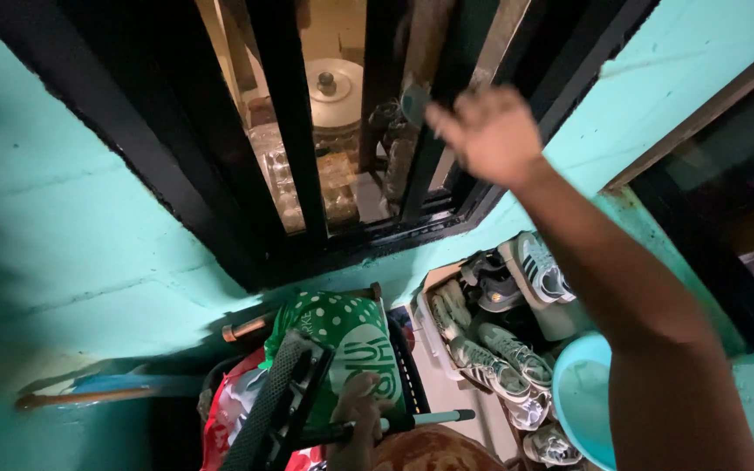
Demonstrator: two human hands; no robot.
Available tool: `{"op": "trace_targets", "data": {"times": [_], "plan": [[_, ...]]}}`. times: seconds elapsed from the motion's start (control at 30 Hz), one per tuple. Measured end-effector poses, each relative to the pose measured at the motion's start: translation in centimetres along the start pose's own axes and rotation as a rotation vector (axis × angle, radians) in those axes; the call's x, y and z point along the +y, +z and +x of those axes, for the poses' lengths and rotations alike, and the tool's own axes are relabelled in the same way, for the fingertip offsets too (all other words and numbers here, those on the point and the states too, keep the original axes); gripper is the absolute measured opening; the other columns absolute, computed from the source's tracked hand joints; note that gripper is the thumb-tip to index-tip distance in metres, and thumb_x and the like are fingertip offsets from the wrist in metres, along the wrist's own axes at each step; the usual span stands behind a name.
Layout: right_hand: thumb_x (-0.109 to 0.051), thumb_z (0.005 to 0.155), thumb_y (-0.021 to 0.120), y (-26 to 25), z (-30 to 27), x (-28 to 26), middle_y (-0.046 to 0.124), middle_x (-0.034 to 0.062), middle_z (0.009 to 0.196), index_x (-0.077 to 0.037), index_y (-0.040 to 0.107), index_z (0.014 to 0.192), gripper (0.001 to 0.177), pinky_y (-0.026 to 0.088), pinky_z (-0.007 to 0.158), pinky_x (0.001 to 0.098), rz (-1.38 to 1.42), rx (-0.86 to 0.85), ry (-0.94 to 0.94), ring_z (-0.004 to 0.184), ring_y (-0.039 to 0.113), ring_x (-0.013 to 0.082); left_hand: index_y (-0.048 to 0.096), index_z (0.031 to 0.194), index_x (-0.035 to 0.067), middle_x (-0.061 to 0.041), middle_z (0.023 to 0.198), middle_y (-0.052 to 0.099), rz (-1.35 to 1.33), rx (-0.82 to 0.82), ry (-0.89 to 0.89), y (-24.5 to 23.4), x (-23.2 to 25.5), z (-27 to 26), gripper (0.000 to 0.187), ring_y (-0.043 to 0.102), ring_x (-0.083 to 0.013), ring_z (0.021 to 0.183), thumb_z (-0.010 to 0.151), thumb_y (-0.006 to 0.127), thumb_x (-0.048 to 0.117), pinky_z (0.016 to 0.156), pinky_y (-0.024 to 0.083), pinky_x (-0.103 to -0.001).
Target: Cleaning a window pane using a squeegee, a bucket of water, and a cloth.
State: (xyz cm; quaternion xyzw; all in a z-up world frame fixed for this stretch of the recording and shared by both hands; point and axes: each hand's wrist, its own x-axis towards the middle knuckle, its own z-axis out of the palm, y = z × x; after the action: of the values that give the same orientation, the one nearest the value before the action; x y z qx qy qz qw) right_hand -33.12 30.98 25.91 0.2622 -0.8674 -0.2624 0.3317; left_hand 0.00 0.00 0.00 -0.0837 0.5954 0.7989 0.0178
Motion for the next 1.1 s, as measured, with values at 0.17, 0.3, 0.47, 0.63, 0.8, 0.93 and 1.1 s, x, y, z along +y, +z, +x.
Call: {"op": "trace_targets", "data": {"times": [0.17, 0.3, 0.47, 0.63, 0.8, 0.93, 1.1], "plan": [[-0.027, 0.091, 0.069, 5.1, -3.7, -2.8, 0.073, 0.0128, 0.117, -0.02, 0.056, 0.151, 0.061, 0.056, 0.085, 0.0438, -0.04, -0.136, -0.043, 0.105, 0.069, 0.0306, 0.073, 0.12, 0.01, -0.003, 0.059, 0.053, 0.001, -0.039, 0.017, 2.1, 3.2, 3.1, 0.03, 0.042, -0.0117, 0.045, 0.097, 0.059, 0.024, 0.073, 0.069, -0.038], [-0.025, 0.092, 0.068, 5.4, -4.1, -3.3, 0.061, 0.0229, 0.139, -0.014, 0.05, 0.154, 0.066, 0.045, 0.106, 0.0539, 0.129, -0.373, 0.097, 0.128, 0.057, 0.0409, 0.066, 0.127, 0.011, -0.015, 0.117, 0.073, -0.002, -0.213, 0.159, 1.3, 2.5, 3.1, 0.028, 0.043, -0.0102, 0.048, 0.103, 0.053, 0.02, 0.045, 0.043, -0.025], [-0.036, 0.092, 0.075, 7.0, -4.2, -3.5, 0.07, 0.0208, 0.105, -0.007, 0.057, 0.129, 0.051, 0.053, 0.092, 0.0524, 0.165, -0.261, 0.229, 0.107, 0.065, 0.0409, 0.068, 0.127, 0.012, -0.015, 0.112, 0.079, 0.054, -0.129, -0.076, 1.2, 2.3, 2.7, 0.032, 0.051, -0.0145, 0.054, 0.099, 0.054, 0.022, 0.049, 0.045, -0.029], [-0.02, 0.094, 0.057, 3.1, -1.4, -4.3, 0.066, 0.0206, 0.123, -0.029, 0.027, 0.16, 0.073, 0.06, 0.083, 0.0441, 1.035, -0.547, 1.142, 0.105, 0.069, 0.0364, 0.067, 0.125, 0.008, -0.012, 0.125, 0.069, -0.024, -0.136, 0.054, 1.8, 3.4, 2.4, 0.029, 0.045, -0.0111, 0.052, 0.101, 0.051, 0.016, 0.081, 0.067, -0.042], [-0.013, 0.086, 0.058, 7.7, -2.9, -6.5, 0.052, 0.0176, 0.15, -0.028, 0.024, 0.161, 0.084, 0.041, 0.113, 0.0488, 1.294, -0.348, 1.058, 0.138, 0.05, 0.039, 0.065, 0.127, 0.011, -0.013, 0.124, 0.067, -0.009, -0.139, 0.083, 1.6, 2.8, 2.3, 0.029, 0.044, -0.0116, 0.052, 0.101, 0.053, 0.015, 0.081, 0.068, -0.042], [-0.004, 0.088, 0.056, 6.1, -2.6, -6.7, 0.059, 0.0149, 0.143, -0.023, 0.038, 0.156, 0.073, 0.044, 0.112, 0.0503, 1.383, -0.309, 1.007, 0.134, 0.054, 0.0359, 0.06, 0.129, 0.006, -0.019, 0.132, 0.062, 0.003, -0.207, 0.142, 1.4, 2.4, 2.4, 0.031, 0.048, -0.014, 0.058, 0.101, 0.046, 0.007, 0.083, 0.067, -0.039], [-0.004, 0.09, 0.055, 7.9, -2.5, -7.4, 0.057, 0.0205, 0.136, -0.017, 0.036, 0.158, 0.071, 0.052, 0.097, 0.0473, 1.35, -0.309, 0.759, 0.12, 0.061, 0.038, 0.061, 0.13, 0.013, -0.018, 0.133, 0.062, 0.097, -0.214, 0.129, 1.8, 2.9, 2.5, 0.033, 0.058, -0.0158, 0.07, 0.101, 0.046, 0.006, 0.083, 0.068, -0.039]]}}
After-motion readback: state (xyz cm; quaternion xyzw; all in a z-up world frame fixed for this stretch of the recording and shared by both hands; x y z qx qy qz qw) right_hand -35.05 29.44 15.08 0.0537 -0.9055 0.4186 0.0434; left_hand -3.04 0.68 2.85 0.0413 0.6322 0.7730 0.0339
